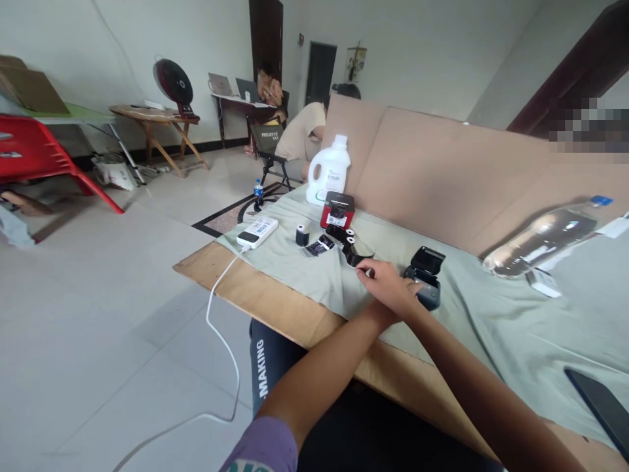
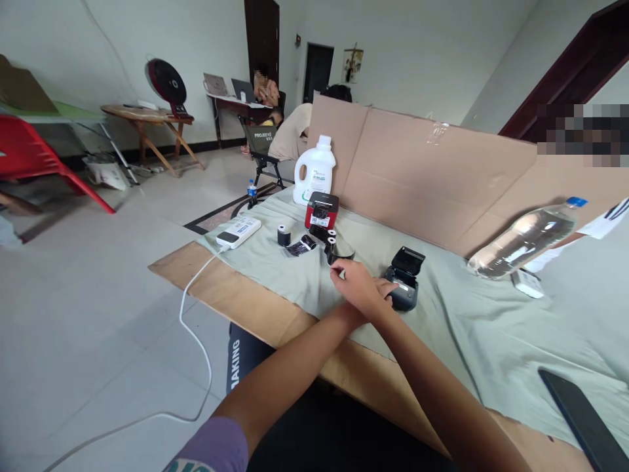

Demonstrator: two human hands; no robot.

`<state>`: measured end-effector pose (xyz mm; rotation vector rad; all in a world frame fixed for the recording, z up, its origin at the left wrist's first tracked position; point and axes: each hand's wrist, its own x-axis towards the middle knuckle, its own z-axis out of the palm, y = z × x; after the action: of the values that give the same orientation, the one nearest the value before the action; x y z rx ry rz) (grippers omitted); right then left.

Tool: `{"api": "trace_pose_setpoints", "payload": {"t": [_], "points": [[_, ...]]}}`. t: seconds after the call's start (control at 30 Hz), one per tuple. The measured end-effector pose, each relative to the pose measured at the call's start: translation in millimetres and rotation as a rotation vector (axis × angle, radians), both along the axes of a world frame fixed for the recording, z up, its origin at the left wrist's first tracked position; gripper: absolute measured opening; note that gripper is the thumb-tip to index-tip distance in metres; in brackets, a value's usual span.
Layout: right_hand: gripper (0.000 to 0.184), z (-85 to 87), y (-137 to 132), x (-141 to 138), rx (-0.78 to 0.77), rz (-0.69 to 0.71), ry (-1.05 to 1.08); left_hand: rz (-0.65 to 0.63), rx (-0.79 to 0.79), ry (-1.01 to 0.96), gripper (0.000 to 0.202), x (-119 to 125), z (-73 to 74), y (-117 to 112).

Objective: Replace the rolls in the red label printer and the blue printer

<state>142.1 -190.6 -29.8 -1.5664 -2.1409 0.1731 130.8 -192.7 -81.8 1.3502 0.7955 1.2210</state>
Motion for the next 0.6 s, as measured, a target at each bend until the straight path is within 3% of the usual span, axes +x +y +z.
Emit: {"api": "trace_pose_setpoints", "payload": {"t": [0.13, 0.23, 0.33, 0.43, 0.6], "points": [[0.019, 4.7, 57, -25, -0.05, 0.19, 0.061, -0.011, 0.148, 0.093, 0.027, 5, -6.1, 17], [0.024, 9.7, 97, -61, -0.048, 0.171, -0.034, 0.02, -0.1, -0.088, 0.03, -2, -5.6, 38], [0.027, 6.7, 125, -94, -0.127, 0.074, -0.226, -0.148, -0.322, -0.399, 0.037, -17, -5.0, 52], [0.034, -6.4, 137, -113, -0.197, 0.045, -0.285, -0.352, -0.448, -0.591, 0.045, -30, -7.2, 55], [0.052, -21.5, 133, -110, -0.196, 0.063, -0.261, -0.35, -0.525, -0.611, 0.046, -30, -13.7, 54]]}}
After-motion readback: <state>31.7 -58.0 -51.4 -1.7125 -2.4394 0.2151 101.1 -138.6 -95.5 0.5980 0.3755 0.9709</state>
